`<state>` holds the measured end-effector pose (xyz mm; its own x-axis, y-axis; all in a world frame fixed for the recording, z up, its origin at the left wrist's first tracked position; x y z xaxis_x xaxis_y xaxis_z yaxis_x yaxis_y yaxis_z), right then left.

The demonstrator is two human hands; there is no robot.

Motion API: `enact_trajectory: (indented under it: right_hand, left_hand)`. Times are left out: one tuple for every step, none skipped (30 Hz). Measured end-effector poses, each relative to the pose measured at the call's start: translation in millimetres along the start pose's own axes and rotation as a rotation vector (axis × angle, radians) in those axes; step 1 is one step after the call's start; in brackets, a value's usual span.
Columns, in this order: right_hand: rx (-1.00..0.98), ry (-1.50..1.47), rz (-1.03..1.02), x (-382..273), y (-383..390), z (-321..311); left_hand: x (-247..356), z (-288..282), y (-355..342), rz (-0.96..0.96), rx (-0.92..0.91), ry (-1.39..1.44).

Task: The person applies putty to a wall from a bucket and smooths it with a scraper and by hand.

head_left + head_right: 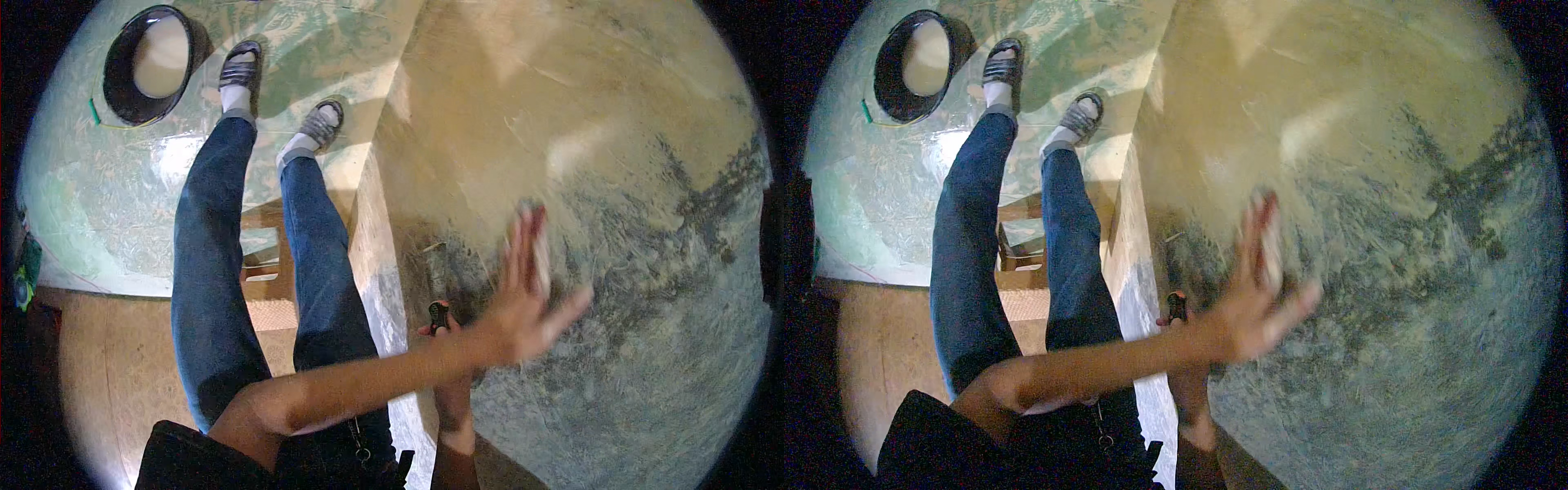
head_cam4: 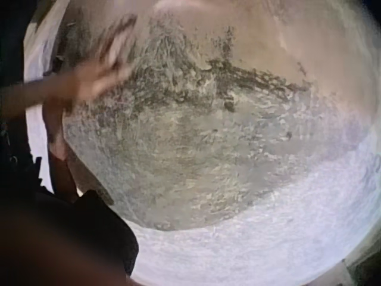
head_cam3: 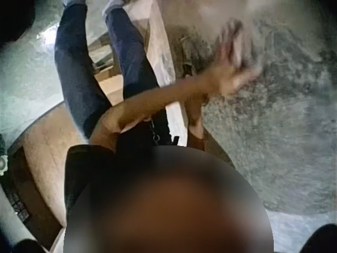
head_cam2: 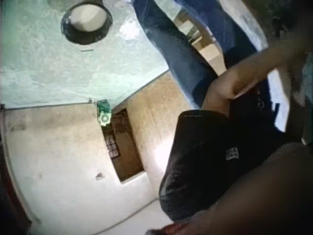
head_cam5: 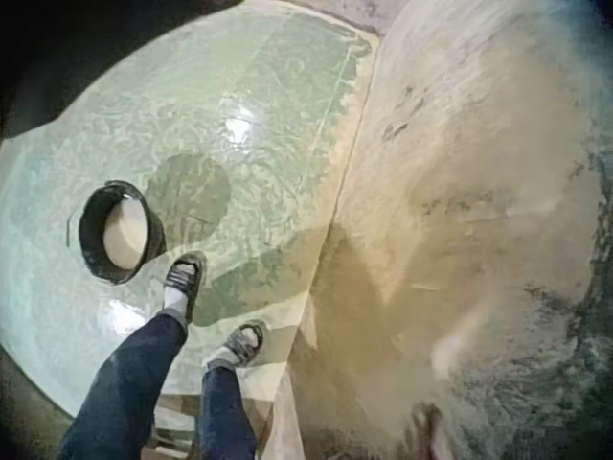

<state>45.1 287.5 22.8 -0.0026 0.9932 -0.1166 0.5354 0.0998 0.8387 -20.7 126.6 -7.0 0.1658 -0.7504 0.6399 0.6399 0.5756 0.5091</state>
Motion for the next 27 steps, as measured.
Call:
enact_trajectory:
  right_hand:
    - [-0.015,-0.009,0.003,-4,2,8]
    - [-0.084,-0.100,0.090,-9,6,21]
    - [-0.136,-0.182,0.178,-11,8,27]
    - [-0.104,-0.161,0.208,-11,9,21]
    - [-0.104,-0.161,0.206,-6,8,19]
    - [-0.116,-0.168,0.204,3,8,19]
    - [-0.137,-0.175,0.195,12,2,19]
    - [-0.133,-0.172,0.189,21,-3,17]
    - [-0.071,-0.054,0.080,20,-4,9]
    - [-0.022,0.067,-0.025,16,0,5]
    - [-0.018,0.071,-0.017,22,0,1]
    - [-0.080,0.066,-0.019,28,0,1]
    - [-0.147,0.060,-0.024,31,1,6]
    - [-0.150,-0.076,0.185,11,2,25]
    - [-0.163,-0.072,0.179,7,0,35]
    - [-0.125,-0.084,0.189,8,-4,33]
    - [-0.092,-0.098,0.198,10,-7,32]
    - [-0.105,-0.099,0.194,21,-8,35]
    - [-0.091,-0.012,0.168,44,-12,27]
    - [-0.095,0.065,0.140,55,-14,25]
    - [-0.087,0.069,0.148,56,-16,24]
    - [-0.062,0.077,0.237,60,-15,27]
    - [-0.032,0.085,0.326,66,-14,26]
    - [-0.041,0.088,0.207,59,-26,28]
    - [-0.025,0.094,0.208,66,-26,21]
    - [-0.019,0.134,0.059,56,-28,13]
    - [-0.068,0.132,-0.097,45,-27,37]
  left_hand:
    - [-19,-25,-18,-0.019,0.038,-0.024]
    - [-38,-59,-42,-0.001,0.071,-0.159]
    - [-38,-73,-56,0.003,0.076,-0.162]
    - [-43,-82,-66,-0.051,0.090,-0.066]
    - [-46,-87,-69,-0.106,0.107,0.030]
    - [-45,-81,-63,-0.120,0.165,0.086]
    - [-40,-63,-41,-0.113,0.174,0.078]
    - [-27,-33,-12,-0.031,0.137,0.070]
    - [-14,-13,5,0.043,0.090,0.070]
    - [-10,-14,5,0.038,0.089,0.075]
    - [-6,-11,3,0.057,0.022,0.002]
    - [-5,-8,-1,0.077,-0.047,-0.068]
    - [-22,-31,-18,-0.015,0.040,0.053]
    - [-49,-71,-38,-0.111,0.144,0.144]
    - [-80,-101,-66,-0.209,0.093,-0.063]
    - [-95,-117,-82,-0.310,0.032,-0.264]
    - [-97,-116,-78,-0.310,0.039,-0.267]
    - [-92,-111,-67,-0.254,0.088,-0.188]
    - [-82,-90,-57,-0.193,0.115,-0.086]
    - [-73,-71,-28,-0.214,0.189,0.004]
    - [-57,-41,4,-0.065,0.187,0.022]
    - [-35,-27,26,0.079,0.188,0.032]
    - [-41,-23,32,0.069,0.184,0.037]
    - [-38,-23,30,0.078,0.154,0.005]
    - [-34,-23,25,0.090,0.121,-0.022]
    - [-44,-28,12,0.096,0.124,0.000]
    - [-89,-73,-6,-0.037,0.236,0.126]
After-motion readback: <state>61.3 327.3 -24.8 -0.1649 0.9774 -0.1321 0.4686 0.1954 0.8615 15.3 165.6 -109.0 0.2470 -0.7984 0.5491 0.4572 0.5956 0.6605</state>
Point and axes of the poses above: each hand's wrist, its own y-axis away from the middle knuckle, its own z-axis out of the palm, x = y × z, the point moved 10 cm from there along -y, towards the middle knuckle, and after that the axes turned 13 degrees about y, right-handed, at the moved point
